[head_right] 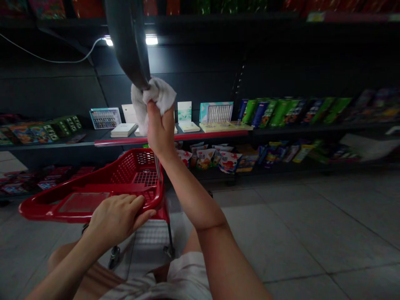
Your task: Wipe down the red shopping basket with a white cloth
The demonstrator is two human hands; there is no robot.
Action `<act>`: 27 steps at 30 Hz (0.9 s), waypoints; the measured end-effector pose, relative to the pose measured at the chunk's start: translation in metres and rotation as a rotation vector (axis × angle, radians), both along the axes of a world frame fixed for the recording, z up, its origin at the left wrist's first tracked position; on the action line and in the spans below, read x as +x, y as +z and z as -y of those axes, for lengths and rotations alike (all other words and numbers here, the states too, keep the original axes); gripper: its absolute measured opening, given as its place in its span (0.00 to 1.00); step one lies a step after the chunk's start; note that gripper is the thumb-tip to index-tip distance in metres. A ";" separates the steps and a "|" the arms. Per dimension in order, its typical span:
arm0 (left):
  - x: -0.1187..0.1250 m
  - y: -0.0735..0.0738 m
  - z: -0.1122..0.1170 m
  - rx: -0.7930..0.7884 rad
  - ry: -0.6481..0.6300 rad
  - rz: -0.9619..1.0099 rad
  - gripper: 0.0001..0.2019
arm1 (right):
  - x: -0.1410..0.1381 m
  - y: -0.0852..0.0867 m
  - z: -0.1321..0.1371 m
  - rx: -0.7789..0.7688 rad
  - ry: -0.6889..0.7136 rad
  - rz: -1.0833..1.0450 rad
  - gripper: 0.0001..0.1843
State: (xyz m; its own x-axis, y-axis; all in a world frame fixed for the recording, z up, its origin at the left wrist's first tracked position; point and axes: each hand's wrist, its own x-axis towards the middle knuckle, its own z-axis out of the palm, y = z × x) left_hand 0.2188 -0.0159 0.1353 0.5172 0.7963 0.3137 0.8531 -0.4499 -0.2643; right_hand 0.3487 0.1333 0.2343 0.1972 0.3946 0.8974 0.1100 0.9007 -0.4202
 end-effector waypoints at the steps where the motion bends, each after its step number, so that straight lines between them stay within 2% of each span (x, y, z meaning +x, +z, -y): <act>1: -0.001 0.000 -0.001 0.000 -0.001 0.003 0.25 | -0.001 -0.016 0.004 -0.007 -0.011 -0.001 0.24; 6: -0.001 0.001 -0.004 0.002 -0.014 0.006 0.25 | -0.003 -0.113 0.020 -0.080 -0.099 0.010 0.20; 8: -0.001 0.001 -0.004 0.000 -0.016 0.009 0.25 | 0.005 -0.135 0.024 -0.068 -0.147 0.051 0.19; 9: 0.000 0.001 -0.004 0.003 -0.015 0.014 0.25 | 0.010 -0.139 0.027 -0.052 -0.170 0.085 0.18; 10: 0.000 0.000 -0.004 0.006 -0.014 0.018 0.25 | 0.016 -0.137 0.031 -0.026 -0.194 0.120 0.18; 12: 0.001 0.000 -0.004 0.013 -0.015 0.021 0.25 | 0.028 -0.116 0.042 0.026 -0.239 0.194 0.16; 15: 0.002 -0.001 -0.005 0.011 -0.011 0.020 0.25 | 0.036 -0.056 0.055 0.058 -0.250 0.372 0.13; 17: 0.002 0.000 -0.005 -0.003 0.001 0.021 0.25 | 0.033 -0.015 0.053 0.106 -0.212 0.568 0.16; 19: 0.002 0.000 -0.005 -0.016 0.013 0.021 0.25 | 0.026 0.009 0.041 0.156 -0.182 0.682 0.17; 20: 0.002 0.000 -0.005 -0.021 0.016 0.020 0.25 | 0.022 0.013 0.034 0.190 -0.180 0.751 0.15; 22: 0.002 0.000 -0.006 -0.022 0.014 0.016 0.25 | 0.017 0.004 0.021 0.272 -0.231 0.964 0.12; 25: 0.002 -0.001 -0.008 -0.016 0.001 0.025 0.25 | 0.013 -0.034 0.015 0.327 -0.329 1.297 0.16; 27: 0.001 -0.001 -0.008 -0.012 -0.005 0.040 0.25 | 0.012 -0.059 0.021 0.299 -0.327 1.366 0.15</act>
State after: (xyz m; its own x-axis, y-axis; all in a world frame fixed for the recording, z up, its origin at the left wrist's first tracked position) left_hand 0.2197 -0.0079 0.1342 0.5083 0.7978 0.3244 0.8606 -0.4569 -0.2248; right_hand 0.3608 0.1126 0.1757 -0.8272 0.2669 0.4944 0.4812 0.7909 0.3782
